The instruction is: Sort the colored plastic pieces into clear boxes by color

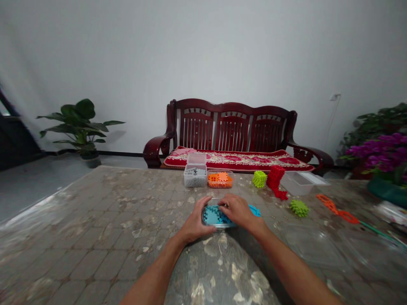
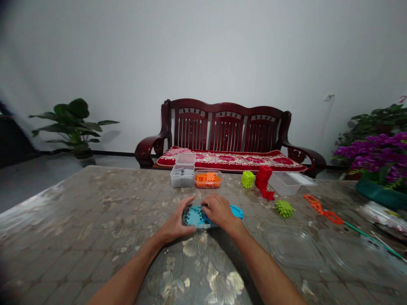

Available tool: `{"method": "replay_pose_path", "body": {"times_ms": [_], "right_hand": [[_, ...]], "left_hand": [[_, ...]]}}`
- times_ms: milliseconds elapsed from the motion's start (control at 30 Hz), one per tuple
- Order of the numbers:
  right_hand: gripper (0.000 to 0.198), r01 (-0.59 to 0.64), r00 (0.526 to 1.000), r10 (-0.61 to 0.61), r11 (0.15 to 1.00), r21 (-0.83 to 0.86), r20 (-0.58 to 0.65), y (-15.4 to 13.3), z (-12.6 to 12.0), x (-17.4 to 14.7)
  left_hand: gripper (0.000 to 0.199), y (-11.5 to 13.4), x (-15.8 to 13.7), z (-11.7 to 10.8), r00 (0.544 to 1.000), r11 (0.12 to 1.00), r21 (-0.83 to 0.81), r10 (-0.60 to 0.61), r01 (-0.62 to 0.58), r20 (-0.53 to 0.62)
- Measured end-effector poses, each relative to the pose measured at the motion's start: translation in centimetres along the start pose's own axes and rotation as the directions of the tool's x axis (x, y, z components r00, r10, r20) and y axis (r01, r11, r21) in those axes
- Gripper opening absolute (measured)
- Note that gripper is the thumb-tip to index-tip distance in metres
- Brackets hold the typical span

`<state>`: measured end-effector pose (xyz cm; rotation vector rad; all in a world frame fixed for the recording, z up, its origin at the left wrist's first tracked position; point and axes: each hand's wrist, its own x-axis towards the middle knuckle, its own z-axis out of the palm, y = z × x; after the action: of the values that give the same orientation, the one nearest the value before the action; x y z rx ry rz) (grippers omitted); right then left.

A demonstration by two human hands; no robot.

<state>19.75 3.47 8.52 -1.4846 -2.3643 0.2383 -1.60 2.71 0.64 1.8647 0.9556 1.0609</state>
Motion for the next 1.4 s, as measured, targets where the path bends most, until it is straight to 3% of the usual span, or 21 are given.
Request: {"method": "replay_pose_path", "body": {"times_ms": [67,167,267,367,500,700,900,1133,1267,1400], "right_hand": [[0.026,-0.071,0.988,0.083,0.993,0.097,-0.131,1.7,-0.6,-0.7],[0.028,-0.201,0.928,0.264,0.949,0.243,-0.262,5.4,-1.7,-2.4],[0.032,-0.324,0.877,0.408,0.893,0.313,-0.256,8.7,-2.2,-4.4],[0.042,-0.361,0.893,0.413,0.895,0.261,-0.180,10.1,-2.1,-6.1],[0.057,-0.360,0.926,0.363,0.932,0.049,-0.101,8.8,-2.1,-7.3],[0.054,-0.372,0.926,0.361,0.921,-0.118,-0.109,7.0,-3.2,-7.5],[0.053,-0.311,0.926,0.323,0.946,0.088,-0.198,5.2,-3.9,-6.5],[0.058,-0.087,0.995,0.098,0.967,0.239,-0.035,-0.5,-1.3,-2.9],[0.051,0.016,0.999,-0.024,0.946,0.323,0.020,-1.1,0.3,-1.8],[0.043,0.010,1.000,-0.013,0.950,0.311,0.007,-0.7,0.3,-2.1]], "left_hand": [[0.102,0.0,0.0,0.0,1.000,1.000,-0.004,-0.004,0.004,0.002],[0.104,0.2,-0.1,-0.1,1.000,1.000,0.003,-0.014,0.014,0.011],[0.103,0.3,-0.1,-0.2,1.000,1.000,0.005,-0.027,0.027,0.015],[0.103,0.4,-0.1,-0.2,0.999,0.999,0.005,-0.036,0.036,0.020],[0.103,0.4,-0.1,-0.3,0.999,0.999,-0.004,-0.042,0.042,0.022],[0.102,0.5,-0.1,-0.3,0.999,0.999,-0.005,-0.042,0.042,0.013],[0.102,0.7,-0.2,-0.1,0.999,0.999,-0.009,-0.053,0.053,0.010],[0.104,0.3,-0.1,0.0,0.999,0.999,-0.036,-0.032,0.032,-0.001],[0.105,0.3,-0.1,-0.1,1.000,0.999,-0.031,-0.014,0.014,0.002],[0.103,0.4,-0.1,-0.1,1.000,1.000,-0.025,-0.011,0.011,0.001]]}}
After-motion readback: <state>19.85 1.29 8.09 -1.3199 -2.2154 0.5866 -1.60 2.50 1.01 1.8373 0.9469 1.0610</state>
